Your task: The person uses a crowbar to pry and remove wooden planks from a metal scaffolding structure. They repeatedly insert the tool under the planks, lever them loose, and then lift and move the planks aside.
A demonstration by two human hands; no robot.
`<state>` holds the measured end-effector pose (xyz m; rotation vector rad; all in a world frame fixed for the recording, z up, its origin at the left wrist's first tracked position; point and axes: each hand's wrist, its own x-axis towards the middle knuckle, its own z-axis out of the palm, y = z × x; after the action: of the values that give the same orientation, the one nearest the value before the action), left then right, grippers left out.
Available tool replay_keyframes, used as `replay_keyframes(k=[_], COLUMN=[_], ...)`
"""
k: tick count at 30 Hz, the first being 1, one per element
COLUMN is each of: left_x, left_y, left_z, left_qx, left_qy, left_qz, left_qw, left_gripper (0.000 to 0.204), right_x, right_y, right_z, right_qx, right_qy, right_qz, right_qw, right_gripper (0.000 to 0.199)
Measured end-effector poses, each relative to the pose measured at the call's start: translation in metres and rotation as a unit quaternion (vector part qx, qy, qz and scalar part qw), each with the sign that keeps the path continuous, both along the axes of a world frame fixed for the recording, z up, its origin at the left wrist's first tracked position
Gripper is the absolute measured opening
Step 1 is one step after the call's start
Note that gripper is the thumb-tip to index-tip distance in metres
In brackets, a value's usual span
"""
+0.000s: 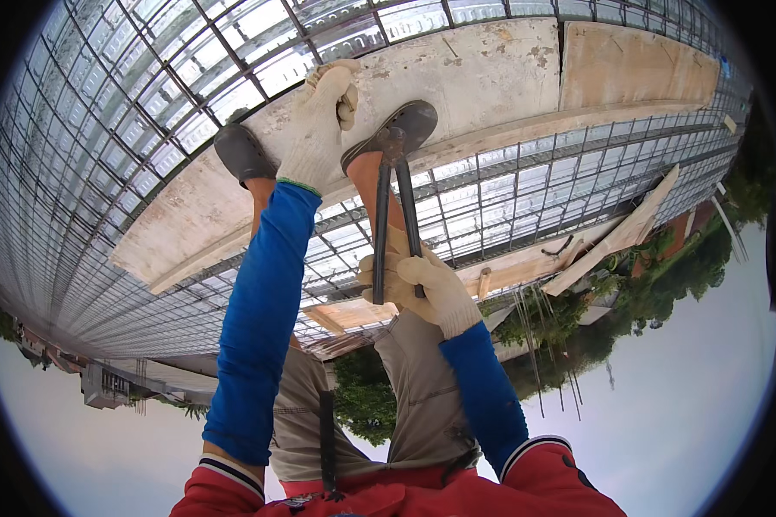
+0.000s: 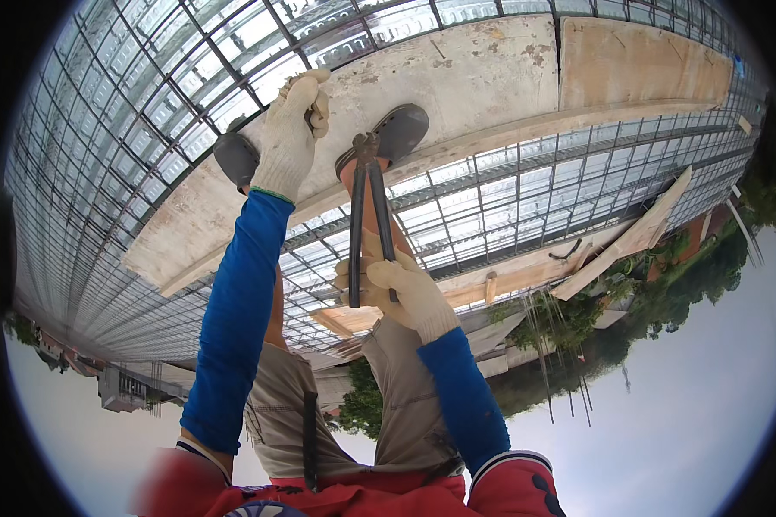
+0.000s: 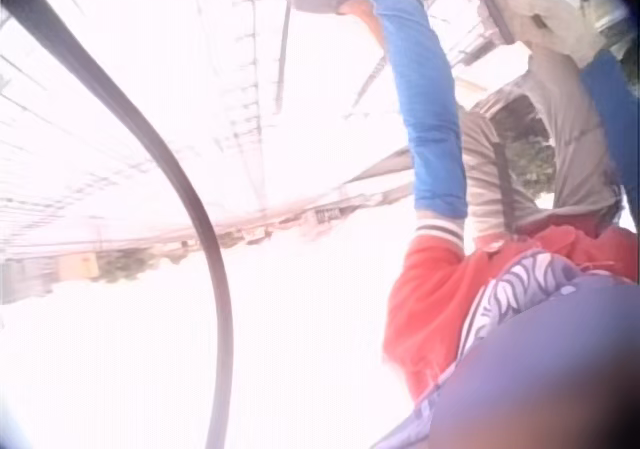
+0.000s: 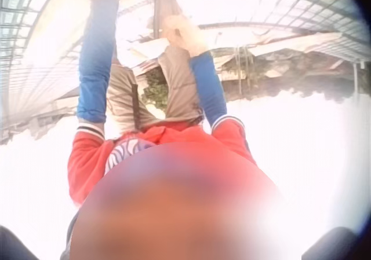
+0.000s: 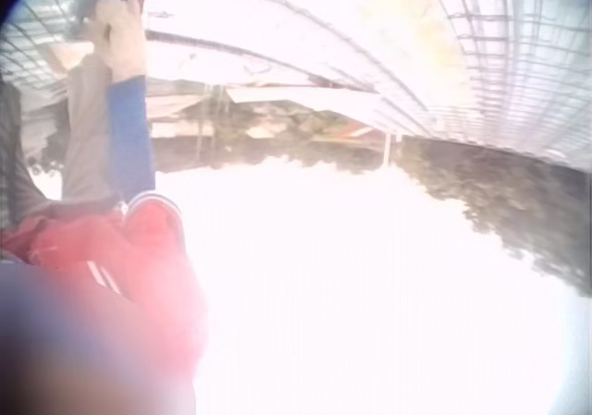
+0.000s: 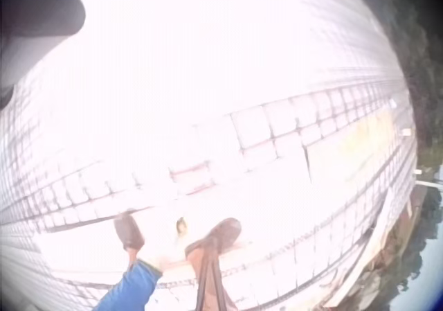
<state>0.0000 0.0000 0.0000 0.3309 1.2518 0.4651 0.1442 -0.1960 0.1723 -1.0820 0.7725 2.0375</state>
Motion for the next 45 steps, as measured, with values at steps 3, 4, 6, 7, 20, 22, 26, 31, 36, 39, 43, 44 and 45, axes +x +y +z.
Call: replay_keyframes(k=[3,4,6,7,20,22,26,31,36,39,43,44,45], left_x=[0.019,0.026,0.037,0.044,0.085,0.109,0.138,0.158,0.185,0.206,0.218,0.225,0.229], left_y=[0.013,0.017,0.012,0.009,-0.015,-0.009,-0.019,-0.048,-0.063,-0.048,-0.058,-0.062,-0.065], left_z=[0.006,0.012,0.026,0.032,-0.063,-0.044,-0.012,-0.052,-0.071,-0.052,-0.053,-0.053,-0.053], left_qx=[-0.002,-0.009,-0.023,-0.025,-0.271,-0.248,-0.106,-0.183,-0.125,-0.184,-0.247,-0.268,-0.288], left_qy=[-0.049,-0.038,-0.032,-0.04,-0.068,0.023,0.107,0.111,0.184,0.179,0.099,0.09,0.082], left_qz=[0.001,-0.036,-0.087,-0.098,-0.227,-0.282,-0.31,-0.336,-0.302,-0.271,-0.174,-0.133,-0.093], left_qw=[0.999,0.999,0.995,0.994,0.933,0.926,0.939,0.917,0.927,0.928,0.948,0.95,0.95], left_gripper=[0.043,0.041,0.038,0.036,0.035,0.037,0.041,0.037,0.043,0.048,0.044,0.041,0.039], right_x=[0.06,0.081,0.12,0.139,0.23,0.247,0.264,0.265,0.266,0.274,0.276,0.278,0.278], right_y=[0.005,0.011,0.013,0.012,0.079,0.089,0.105,0.11,0.108,0.103,0.093,0.09,0.089], right_z=[-0.022,-0.035,-0.062,-0.078,-0.111,-0.111,-0.117,-0.133,-0.154,-0.163,-0.168,-0.174,-0.179], right_qx=[-0.031,-0.041,-0.038,-0.021,-0.053,-0.055,-0.04,-0.051,-0.068,-0.065,-0.05,-0.042,-0.043], right_qy=[-0.062,-0.096,-0.147,-0.166,-0.207,-0.205,-0.186,-0.15,-0.137,-0.116,-0.098,-0.098,-0.096], right_qz=[0.02,0.061,0.136,0.174,0.292,0.339,0.385,0.346,0.342,0.34,0.332,0.338,0.337], right_qw=[0.997,0.993,0.979,0.97,0.932,0.917,0.903,0.925,0.927,0.931,0.937,0.935,0.936], right_gripper=[0.061,0.058,0.052,0.05,0.029,0.027,0.026,0.024,0.021,0.026,0.027,0.027,0.03])
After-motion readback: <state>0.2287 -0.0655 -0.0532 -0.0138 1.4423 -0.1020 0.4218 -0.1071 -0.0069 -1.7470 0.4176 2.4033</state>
